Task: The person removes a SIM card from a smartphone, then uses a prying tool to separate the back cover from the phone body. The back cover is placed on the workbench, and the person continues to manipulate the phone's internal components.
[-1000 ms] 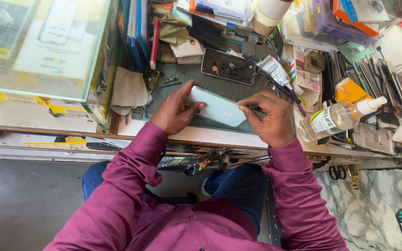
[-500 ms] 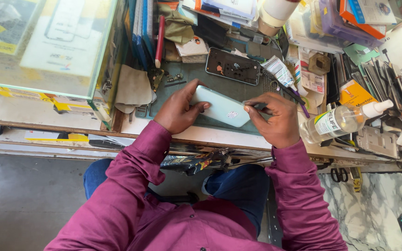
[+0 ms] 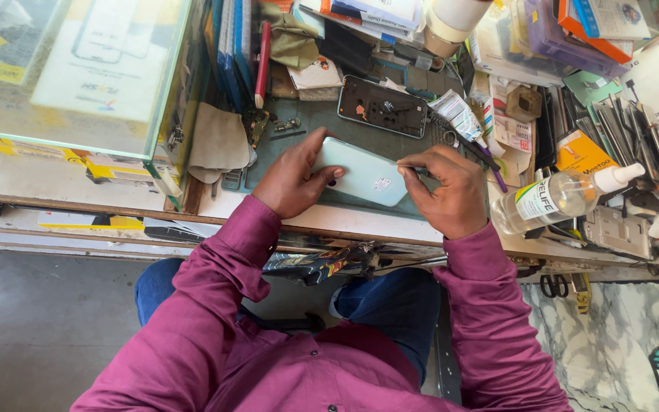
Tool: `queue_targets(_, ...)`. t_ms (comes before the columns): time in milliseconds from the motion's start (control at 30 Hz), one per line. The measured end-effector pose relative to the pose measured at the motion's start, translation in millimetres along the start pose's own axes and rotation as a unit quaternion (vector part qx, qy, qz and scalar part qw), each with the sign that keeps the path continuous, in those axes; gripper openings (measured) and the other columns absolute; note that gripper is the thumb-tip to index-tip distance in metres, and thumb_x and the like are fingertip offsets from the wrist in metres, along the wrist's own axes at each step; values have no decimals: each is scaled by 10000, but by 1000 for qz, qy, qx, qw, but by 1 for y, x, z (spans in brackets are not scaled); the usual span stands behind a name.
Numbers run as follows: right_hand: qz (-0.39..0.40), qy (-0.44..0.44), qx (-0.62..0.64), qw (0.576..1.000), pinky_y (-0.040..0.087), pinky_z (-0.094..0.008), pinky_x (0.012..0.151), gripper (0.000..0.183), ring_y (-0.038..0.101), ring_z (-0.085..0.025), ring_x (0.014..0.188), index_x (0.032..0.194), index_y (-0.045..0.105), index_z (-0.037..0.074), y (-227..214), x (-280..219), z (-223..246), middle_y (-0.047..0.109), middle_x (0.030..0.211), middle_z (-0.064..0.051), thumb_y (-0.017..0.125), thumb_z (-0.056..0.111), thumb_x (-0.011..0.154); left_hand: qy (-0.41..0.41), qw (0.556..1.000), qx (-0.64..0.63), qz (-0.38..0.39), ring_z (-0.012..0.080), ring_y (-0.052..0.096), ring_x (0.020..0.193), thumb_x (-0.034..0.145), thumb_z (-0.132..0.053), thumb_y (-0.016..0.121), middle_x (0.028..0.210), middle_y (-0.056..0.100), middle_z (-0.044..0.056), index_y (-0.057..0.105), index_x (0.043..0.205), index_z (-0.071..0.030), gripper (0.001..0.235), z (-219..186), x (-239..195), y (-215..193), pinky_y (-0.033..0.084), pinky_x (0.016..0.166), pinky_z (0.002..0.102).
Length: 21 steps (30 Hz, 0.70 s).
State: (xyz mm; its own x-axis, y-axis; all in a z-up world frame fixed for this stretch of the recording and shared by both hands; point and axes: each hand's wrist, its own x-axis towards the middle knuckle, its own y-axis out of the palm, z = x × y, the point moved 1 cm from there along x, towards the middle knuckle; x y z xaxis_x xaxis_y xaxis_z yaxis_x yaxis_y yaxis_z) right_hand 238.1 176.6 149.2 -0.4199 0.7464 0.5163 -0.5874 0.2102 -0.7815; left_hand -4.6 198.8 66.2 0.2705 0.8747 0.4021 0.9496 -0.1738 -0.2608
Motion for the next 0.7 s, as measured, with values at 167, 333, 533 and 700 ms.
queue_targets(167,-8,9,11,1000,536,-311,670,103,723,-203,783,1008,766,43,3,2,0,721,895,-96,776,29,907,-31,999,11,17,345,678,849,961,-172,706,914,669,171,497,1150,-38,313,2,-1,-2,507,702,412)
queue_targets(333,-6,-6,20,1000,542,-312,686,112,725,-207,791,1013,757,40,6,3,-1,719,900,-100,774,17,905,-20,1000,15,15,361,668,855,961,-171,708,910,664,178,493,1149,-38,315,3,-1,-1,501,715,415)
queue_targets(533,-13,-23,26,999,544,-308,702,118,723,-208,808,1018,755,32,11,5,-2,715,907,-102,766,1,905,-8,1000,9,14,369,682,898,959,-154,703,926,682,182,503,1169,-36,314,3,0,-2,500,740,423)
queue_targets(700,-16,-19,33,999,551,-300,684,111,722,-193,789,1018,756,28,15,5,-5,713,895,-96,760,-5,912,-29,999,14,20,357,683,887,960,-157,704,914,682,179,499,1174,-34,320,2,1,-3,501,732,421)
